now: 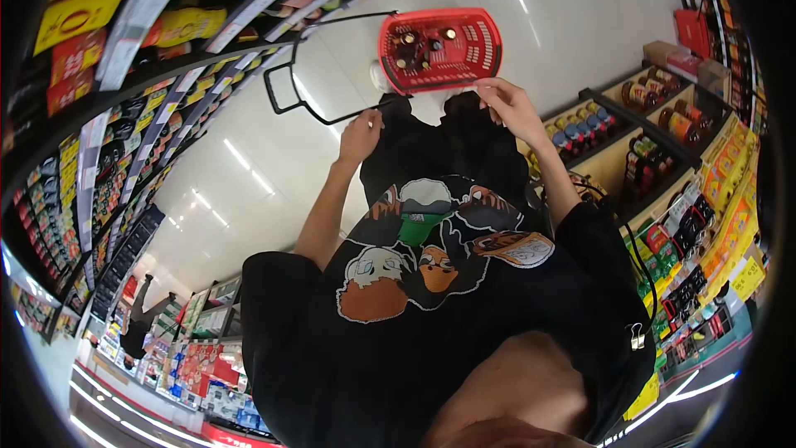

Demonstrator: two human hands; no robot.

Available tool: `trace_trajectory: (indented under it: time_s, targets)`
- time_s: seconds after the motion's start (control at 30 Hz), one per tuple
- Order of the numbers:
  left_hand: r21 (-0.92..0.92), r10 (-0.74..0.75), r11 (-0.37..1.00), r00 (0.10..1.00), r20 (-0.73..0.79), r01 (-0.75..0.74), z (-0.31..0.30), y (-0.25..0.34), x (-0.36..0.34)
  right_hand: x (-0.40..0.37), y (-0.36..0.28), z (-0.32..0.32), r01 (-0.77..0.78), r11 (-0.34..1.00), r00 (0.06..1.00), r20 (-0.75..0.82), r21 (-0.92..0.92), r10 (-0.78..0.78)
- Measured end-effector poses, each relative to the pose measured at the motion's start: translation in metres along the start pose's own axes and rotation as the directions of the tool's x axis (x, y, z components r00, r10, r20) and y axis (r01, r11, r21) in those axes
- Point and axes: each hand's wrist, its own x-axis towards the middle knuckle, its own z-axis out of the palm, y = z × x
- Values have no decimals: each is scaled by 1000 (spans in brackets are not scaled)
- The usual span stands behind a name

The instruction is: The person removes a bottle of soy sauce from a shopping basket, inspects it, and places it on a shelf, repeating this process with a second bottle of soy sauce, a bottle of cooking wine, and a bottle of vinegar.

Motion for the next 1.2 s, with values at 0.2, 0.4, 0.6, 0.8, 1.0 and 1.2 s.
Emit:
trace_trajectory:
  time_s: [0.2,0.4,0.6,0.8,1.0,1.2]
  targets:
    - [-17,-102,994,985,137,105,78,36,60,5,71,-47,-12,993,998,64,-119,20]
    - [49,-274,962,939,210,270,185,43,135,34,130,-105,57,970,998,41,-235,-48]
    - [349,-147,934,974,170,80,251,83,218,59,168,-145,-64,998,998,-2,-12,64]
    - [635,-110,772,989,95,25,290,79,339,85,186,-153,-54,977,998,34,206,48]
    - [736,-209,667,977,37,115,324,54,446,108,237,-173,-167,923,984,-1,346,179]
    - [894,-262,447,954,147,-15,345,34,506,110,284,-184,-330,837,927,-21,436,376]
